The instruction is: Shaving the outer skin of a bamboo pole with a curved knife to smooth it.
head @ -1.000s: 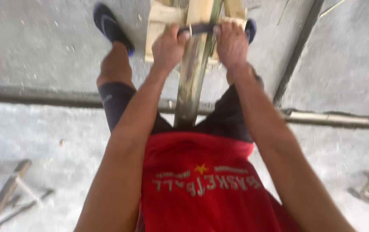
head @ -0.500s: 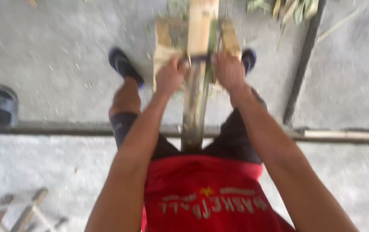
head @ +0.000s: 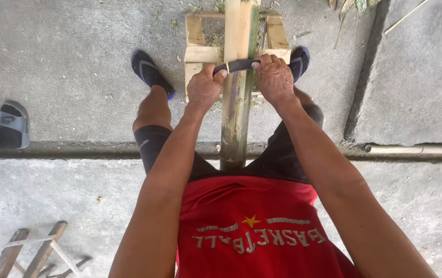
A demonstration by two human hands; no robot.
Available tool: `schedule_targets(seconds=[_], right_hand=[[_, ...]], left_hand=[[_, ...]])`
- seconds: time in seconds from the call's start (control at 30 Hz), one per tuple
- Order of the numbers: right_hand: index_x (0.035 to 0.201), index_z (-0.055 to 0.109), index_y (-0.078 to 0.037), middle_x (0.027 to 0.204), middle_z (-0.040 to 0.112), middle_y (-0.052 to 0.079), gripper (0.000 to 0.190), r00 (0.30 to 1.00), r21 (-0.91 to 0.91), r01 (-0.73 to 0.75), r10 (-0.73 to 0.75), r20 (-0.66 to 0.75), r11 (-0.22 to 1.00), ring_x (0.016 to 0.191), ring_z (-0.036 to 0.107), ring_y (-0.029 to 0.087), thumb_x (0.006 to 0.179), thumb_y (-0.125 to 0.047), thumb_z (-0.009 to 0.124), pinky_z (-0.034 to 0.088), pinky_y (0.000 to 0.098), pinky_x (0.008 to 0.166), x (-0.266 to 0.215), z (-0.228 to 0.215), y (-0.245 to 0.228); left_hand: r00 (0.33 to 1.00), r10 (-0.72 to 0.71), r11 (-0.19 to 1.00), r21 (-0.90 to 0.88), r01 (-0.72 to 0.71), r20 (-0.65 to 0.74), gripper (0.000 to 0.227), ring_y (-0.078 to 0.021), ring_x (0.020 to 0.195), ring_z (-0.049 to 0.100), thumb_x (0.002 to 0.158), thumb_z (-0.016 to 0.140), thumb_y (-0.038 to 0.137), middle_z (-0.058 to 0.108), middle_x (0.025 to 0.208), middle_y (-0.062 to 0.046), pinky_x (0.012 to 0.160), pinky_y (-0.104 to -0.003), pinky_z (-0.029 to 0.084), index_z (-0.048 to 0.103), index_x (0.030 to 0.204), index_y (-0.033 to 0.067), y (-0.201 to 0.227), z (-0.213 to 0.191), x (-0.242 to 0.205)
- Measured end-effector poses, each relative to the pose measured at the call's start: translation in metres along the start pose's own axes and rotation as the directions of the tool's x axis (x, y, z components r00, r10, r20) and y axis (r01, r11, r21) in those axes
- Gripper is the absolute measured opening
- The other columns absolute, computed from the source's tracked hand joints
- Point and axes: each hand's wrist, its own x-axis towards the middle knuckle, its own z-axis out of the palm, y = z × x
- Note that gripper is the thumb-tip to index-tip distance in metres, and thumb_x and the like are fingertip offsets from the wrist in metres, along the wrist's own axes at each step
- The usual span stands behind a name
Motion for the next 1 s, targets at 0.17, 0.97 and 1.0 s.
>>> schedule_targets(seconds=[0.17, 0.97, 1.0], right_hand=[[0.110, 0.064, -0.002, 0.104, 0.067, 0.020, 0.030, 0.999, 0.046, 0.030, -0.028, -0.042, 0.998, 0.099, 0.064, 0.038, 0.105, -0.030, 0.057, 0.050, 0.0510, 0.089, -0.047, 0.025, 0.004], [0.115, 0.061, -0.004, 0.099, 0.066, 0.020, 0.031, 0.997, -0.016, 0.080, -0.080, 0.001, 0.997, 0.094, 0.063, 0.035, 0.110, -0.033, 0.052, 0.053, 0.0520, 0.084, -0.134, 0.083, 0.016], [0.115, 0.061, -0.004, 0.099, 0.066, 0.020, 0.031, 0.997, -0.011, 0.071, -0.071, 0.039, 0.997, 0.094, 0.063, 0.035, 0.110, -0.033, 0.052, 0.053, 0.0520, 0.084, -0.125, 0.067, 0.009]], left_hand=[[0.987, 0.112, 0.992, 0.063, -0.106, -0.113, 0.034, -0.0411, 0.082, 0.070, 0.096, 0.064, 0.043, 0.072, 0.083, -0.016, 0.074, -0.054, 0.051, 0.060, 0.102, 0.0099, -0.034, 0.029, -0.031], [0.992, 0.116, 0.986, 0.115, -0.120, 0.041, 0.038, -0.0424, 0.084, 0.069, 0.100, 0.056, 0.048, 0.071, 0.087, -0.021, 0.076, -0.057, 0.050, 0.061, 0.106, 0.0108, -0.086, 0.062, -0.105], [0.994, 0.087, 0.990, 0.108, -0.094, 0.067, 0.038, -0.0424, 0.084, 0.069, 0.100, 0.056, 0.048, 0.071, 0.087, -0.021, 0.076, -0.057, 0.050, 0.061, 0.106, 0.0108, -0.085, 0.064, -0.103]])
